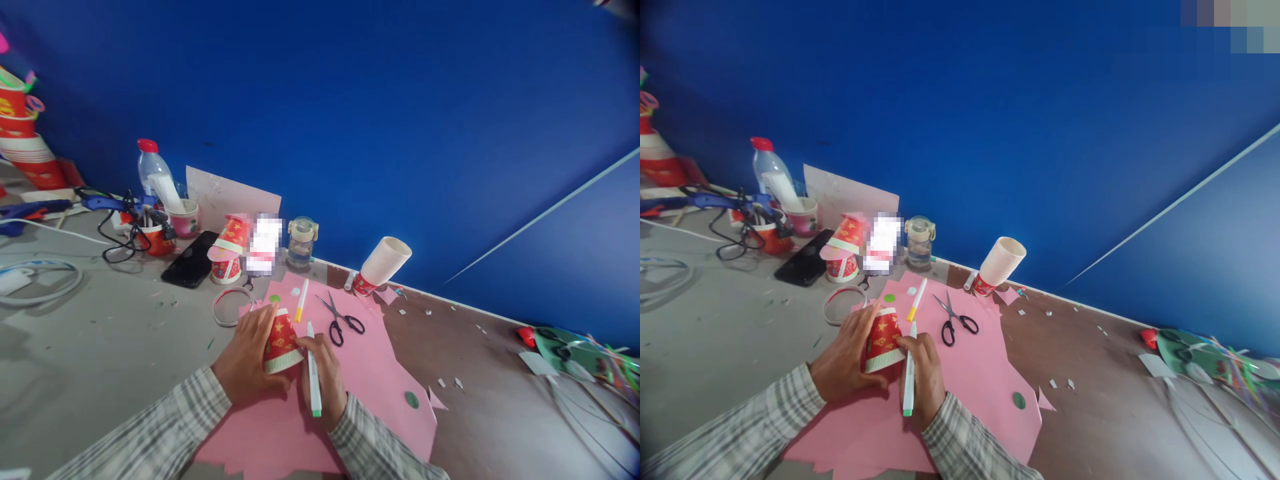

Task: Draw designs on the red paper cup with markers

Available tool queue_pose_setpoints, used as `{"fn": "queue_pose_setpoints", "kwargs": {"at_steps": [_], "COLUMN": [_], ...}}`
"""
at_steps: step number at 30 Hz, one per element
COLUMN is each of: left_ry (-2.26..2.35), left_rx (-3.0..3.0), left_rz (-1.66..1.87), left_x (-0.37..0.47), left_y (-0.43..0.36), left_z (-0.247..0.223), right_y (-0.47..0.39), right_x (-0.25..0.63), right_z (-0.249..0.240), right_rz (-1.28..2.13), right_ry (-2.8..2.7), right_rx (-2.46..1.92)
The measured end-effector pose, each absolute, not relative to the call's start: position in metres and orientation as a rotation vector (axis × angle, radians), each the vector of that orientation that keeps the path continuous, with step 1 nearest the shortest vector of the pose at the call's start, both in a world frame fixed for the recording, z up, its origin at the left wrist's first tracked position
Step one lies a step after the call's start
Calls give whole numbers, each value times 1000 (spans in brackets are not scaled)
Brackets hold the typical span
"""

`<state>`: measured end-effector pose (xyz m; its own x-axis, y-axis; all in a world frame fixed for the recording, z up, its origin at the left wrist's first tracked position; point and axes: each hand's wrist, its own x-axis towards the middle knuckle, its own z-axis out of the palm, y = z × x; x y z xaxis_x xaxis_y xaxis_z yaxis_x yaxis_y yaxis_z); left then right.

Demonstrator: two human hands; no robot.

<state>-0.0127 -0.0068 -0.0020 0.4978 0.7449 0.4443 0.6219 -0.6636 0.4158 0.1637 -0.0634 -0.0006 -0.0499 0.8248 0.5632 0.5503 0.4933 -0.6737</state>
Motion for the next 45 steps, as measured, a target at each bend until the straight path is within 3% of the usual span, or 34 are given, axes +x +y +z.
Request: {"fn": "queue_pose_setpoints", "kwargs": {"at_steps": [28,45], "left_ry": [1151,1165], "left_rx": [2615,2435], "left_rz": [999,884], "left_x": [-13,-13], "left_y": [-5,-7], "left_z": [-3,-2], "right_y": [-62,-58], "right_x": [161,154], "right_z": [-1,9], "right_rz": [325,338], "right_ry": [-1720,-1639], "right_rx": [-1185,-1235]}}
